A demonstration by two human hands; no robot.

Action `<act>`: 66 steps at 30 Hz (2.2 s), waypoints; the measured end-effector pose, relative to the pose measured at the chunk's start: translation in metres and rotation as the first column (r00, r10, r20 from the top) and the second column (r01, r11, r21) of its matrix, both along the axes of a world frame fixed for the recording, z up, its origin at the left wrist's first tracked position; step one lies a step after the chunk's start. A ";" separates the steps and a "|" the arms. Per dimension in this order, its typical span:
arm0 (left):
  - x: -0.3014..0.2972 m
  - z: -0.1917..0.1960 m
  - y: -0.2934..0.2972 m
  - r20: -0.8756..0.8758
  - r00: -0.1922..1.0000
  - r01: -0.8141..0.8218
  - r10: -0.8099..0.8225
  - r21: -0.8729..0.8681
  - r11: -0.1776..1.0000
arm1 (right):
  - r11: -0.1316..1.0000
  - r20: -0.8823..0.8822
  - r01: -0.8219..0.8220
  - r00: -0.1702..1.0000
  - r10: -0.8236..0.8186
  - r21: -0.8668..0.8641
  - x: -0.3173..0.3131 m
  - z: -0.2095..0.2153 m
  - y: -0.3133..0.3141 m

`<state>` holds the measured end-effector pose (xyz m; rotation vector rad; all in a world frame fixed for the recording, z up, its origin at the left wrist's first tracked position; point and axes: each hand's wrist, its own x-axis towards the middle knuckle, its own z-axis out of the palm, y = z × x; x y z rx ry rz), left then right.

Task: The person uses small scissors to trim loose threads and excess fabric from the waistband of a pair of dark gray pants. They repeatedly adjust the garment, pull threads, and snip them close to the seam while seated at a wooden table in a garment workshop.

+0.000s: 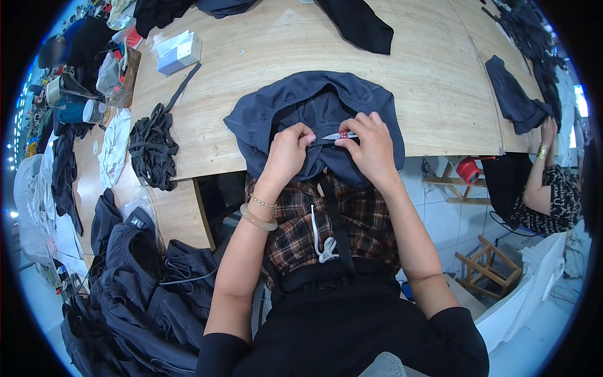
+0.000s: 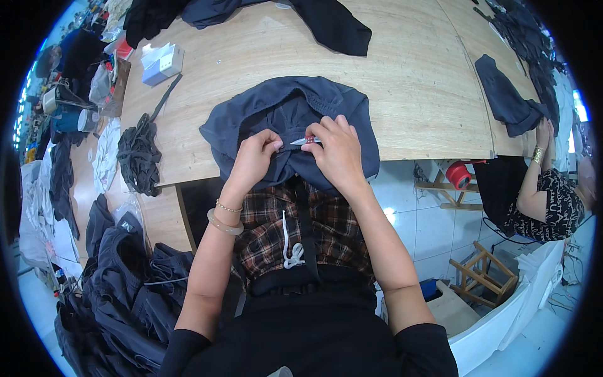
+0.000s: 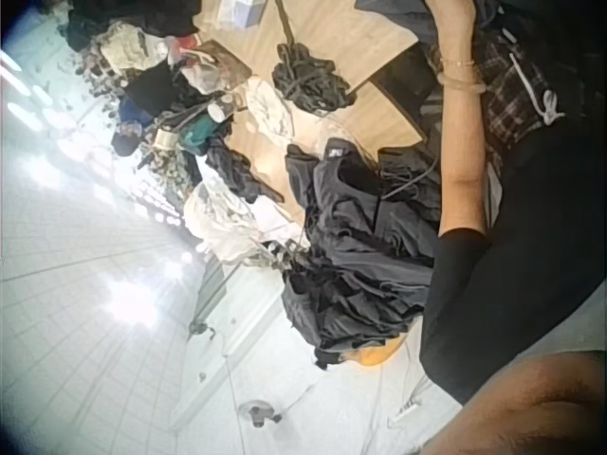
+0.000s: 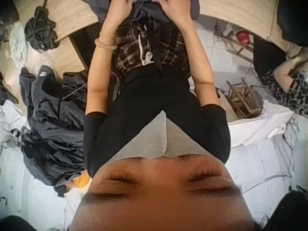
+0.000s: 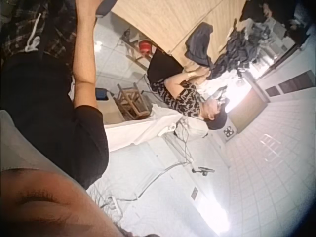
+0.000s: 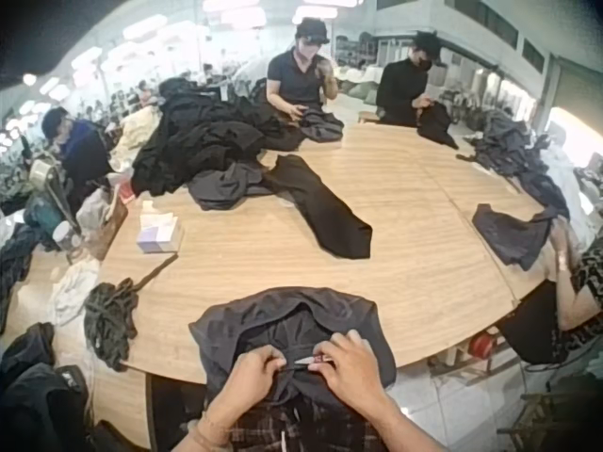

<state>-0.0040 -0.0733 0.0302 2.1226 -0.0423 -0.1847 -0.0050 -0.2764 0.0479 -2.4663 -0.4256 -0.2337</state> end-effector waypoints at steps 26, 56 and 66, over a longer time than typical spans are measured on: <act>0.000 -0.005 0.001 -0.041 0.999 -0.024 0.022 -0.053 0.998 | 1.000 -0.160 -0.007 0.987 0.006 -0.002 0.002 0.008 0.006; -0.014 0.046 -0.025 0.177 0.984 0.033 -0.033 0.007 0.999 | 0.629 -0.353 0.376 0.920 -0.168 0.681 0.012 -0.003 -0.023; 0.023 0.008 -0.056 0.169 0.968 -0.221 0.185 0.235 0.946 | 0.634 -0.373 0.395 0.911 -0.176 0.665 0.003 0.004 -0.025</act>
